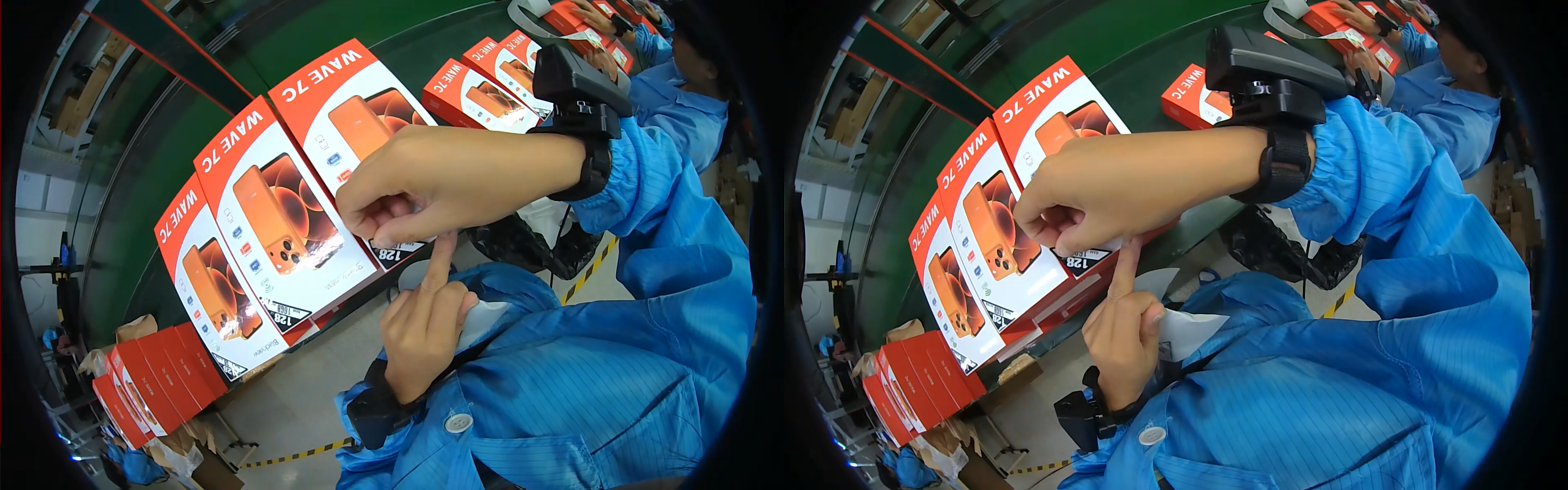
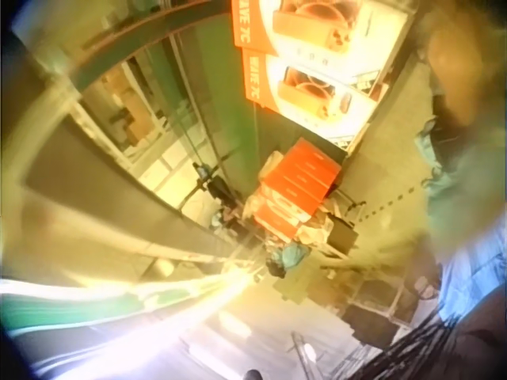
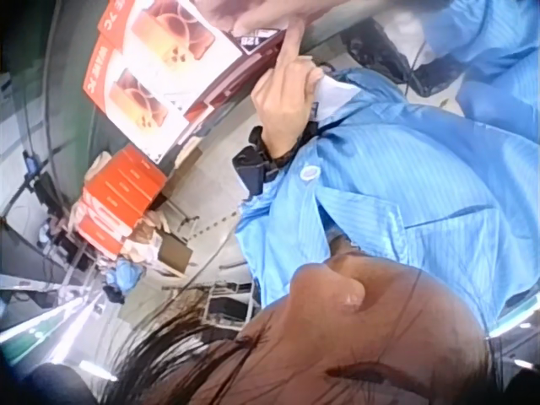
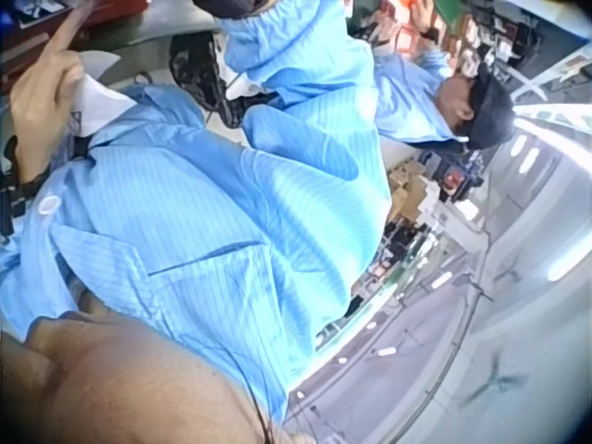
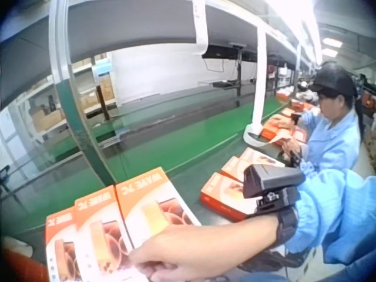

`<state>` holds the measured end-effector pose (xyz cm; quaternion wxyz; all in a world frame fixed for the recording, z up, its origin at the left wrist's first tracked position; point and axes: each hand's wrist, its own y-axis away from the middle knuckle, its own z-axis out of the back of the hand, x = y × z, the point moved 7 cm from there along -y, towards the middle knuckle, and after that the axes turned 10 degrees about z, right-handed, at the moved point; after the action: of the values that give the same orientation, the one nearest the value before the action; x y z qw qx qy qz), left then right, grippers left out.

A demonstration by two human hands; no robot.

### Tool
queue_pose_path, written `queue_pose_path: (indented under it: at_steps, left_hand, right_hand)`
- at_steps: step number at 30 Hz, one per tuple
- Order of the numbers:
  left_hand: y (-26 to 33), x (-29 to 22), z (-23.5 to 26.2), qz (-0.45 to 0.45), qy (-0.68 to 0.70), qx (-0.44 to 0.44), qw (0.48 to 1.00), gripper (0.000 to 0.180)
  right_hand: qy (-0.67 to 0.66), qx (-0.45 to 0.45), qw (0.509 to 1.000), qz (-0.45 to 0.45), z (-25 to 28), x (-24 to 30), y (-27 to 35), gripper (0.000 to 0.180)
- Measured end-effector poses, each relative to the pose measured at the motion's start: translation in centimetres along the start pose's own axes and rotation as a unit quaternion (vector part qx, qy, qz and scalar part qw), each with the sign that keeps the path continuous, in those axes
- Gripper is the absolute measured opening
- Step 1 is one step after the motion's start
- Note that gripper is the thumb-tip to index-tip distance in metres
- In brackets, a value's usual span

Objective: The worker is peeling stickers from a sheet and applying them to the back of smartphone boxes on a production line.

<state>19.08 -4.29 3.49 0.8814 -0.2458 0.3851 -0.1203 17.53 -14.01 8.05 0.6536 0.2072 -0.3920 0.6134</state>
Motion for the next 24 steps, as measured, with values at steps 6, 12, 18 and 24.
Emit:
queue_pose_path:
  at_steps: [6,12,18,24]
  left_hand:
    - [0.0,0.3,-0.1,0.010,-0.006,-0.003,1.000,0.027]
    - [0.2,0.3,0.0,0.017,0.004,-0.008,1.000,0.028]
    - [0.6,0.2,0.0,0.005,0.000,-0.021,1.000,0.025]
    - [0.0,0.0,0.3,0.048,-0.011,0.003,0.999,0.024]
  right_hand:
    - [0.015,0.008,1.000,0.003,-0.1,-0.4,-0.1,0.008]
    - [0.020,0.023,1.000,-0.002,-0.5,-0.4,-0.1,0.009]
    - [0.172,-0.016,0.981,0.091,-1.3,0.8,1.0,0.023]
    - [0.318,-0.075,0.945,0.021,0.6,0.0,0.0,0.037]
